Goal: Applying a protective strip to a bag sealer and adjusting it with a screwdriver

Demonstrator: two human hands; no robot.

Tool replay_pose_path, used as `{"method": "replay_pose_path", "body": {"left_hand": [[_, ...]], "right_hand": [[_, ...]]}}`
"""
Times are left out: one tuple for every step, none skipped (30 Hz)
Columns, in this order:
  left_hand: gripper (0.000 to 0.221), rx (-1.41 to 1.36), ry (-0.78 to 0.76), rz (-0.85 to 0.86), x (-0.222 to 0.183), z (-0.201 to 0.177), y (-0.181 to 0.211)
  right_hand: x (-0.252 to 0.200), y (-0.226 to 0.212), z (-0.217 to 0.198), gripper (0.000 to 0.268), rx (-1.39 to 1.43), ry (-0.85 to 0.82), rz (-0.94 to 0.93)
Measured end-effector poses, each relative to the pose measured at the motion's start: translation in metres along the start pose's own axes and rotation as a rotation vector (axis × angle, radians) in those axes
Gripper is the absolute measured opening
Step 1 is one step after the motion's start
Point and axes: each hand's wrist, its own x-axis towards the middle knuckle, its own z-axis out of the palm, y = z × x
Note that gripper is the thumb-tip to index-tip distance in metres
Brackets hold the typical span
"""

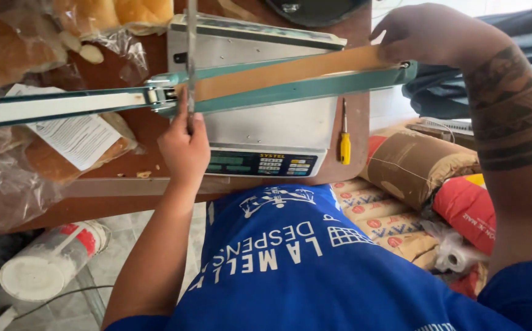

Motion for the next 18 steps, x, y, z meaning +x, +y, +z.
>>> {"method": "replay_pose_path", "body": {"left_hand": [[0.047,-0.002,-0.004,0.003,0.0,0.0,0.0],[0.046,-0.008,0.0,0.02,0.0,0.0,0.0],[0.045,-0.013,0.004,0.038,0.0,-0.001,0.0],[0.045,-0.014,0.001,0.04,0.001,-0.001,0.001],[0.045,-0.001,-0.015,0.046,0.001,-0.002,0.001],[0.045,0.012,-0.032,0.051,0.002,-0.003,0.001],[0.045,0.015,-0.032,0.053,0.002,-0.004,0.001],[0.045,0.035,-0.03,0.094,0.003,-0.005,0.002],[0.046,0.054,-0.028,0.135,0.003,-0.005,0.002],[0.046,0.057,-0.029,0.136,0.003,-0.005,-0.001],[0.046,0.058,-0.026,0.184,0.003,-0.004,-0.003],[0.047,0.06,-0.024,0.233,0.002,-0.003,-0.006],[0.047,0.061,-0.024,0.234,0.003,-0.004,-0.004],[0.046,0.074,-0.014,0.239,0.003,-0.004,-0.003],[0.046,0.088,-0.006,0.241,0.002,-0.006,-0.002],[0.046,0.09,-0.007,0.241,0.003,-0.005,-0.003],[0.046,0.084,-0.017,0.234,0.004,-0.005,-0.003],[0.046,0.077,-0.027,0.227,0.004,-0.006,-0.004]], "right_hand": [[-0.003,0.005,0.001,0.049,0.003,0.0,0.005],[-0.006,0.01,0.002,0.041,0.074,-0.011,0.026],[-0.009,0.015,0.003,0.033,0.147,-0.021,0.046],[-0.01,0.022,0.008,0.033,0.15,-0.021,0.049],[-0.01,0.028,0.013,0.031,0.155,0.013,0.042],[-0.01,0.034,0.017,0.029,0.161,0.046,0.034],[-0.009,0.039,0.022,0.029,0.164,0.046,0.033],[-0.009,0.044,0.027,0.028,0.183,0.073,0.01],[-0.008,0.049,0.032,0.026,0.201,0.099,-0.014],[-0.007,0.049,0.034,0.026,0.203,0.1,-0.015],[-0.008,0.05,0.038,0.026,0.192,0.121,-0.029],[-0.008,0.051,0.041,0.025,0.18,0.142,-0.042],[-0.007,0.052,0.043,0.025,0.181,0.143,-0.043],[-0.006,0.053,0.045,0.029,0.15,0.162,-0.04],[-0.005,0.053,0.047,0.033,0.119,0.178,-0.038],[-0.007,0.049,0.048,0.033,0.121,0.177,-0.04],[-0.009,0.045,0.048,0.032,0.151,0.181,-0.005],[-0.011,0.041,0.047,0.03,0.182,0.185,0.03]]}}
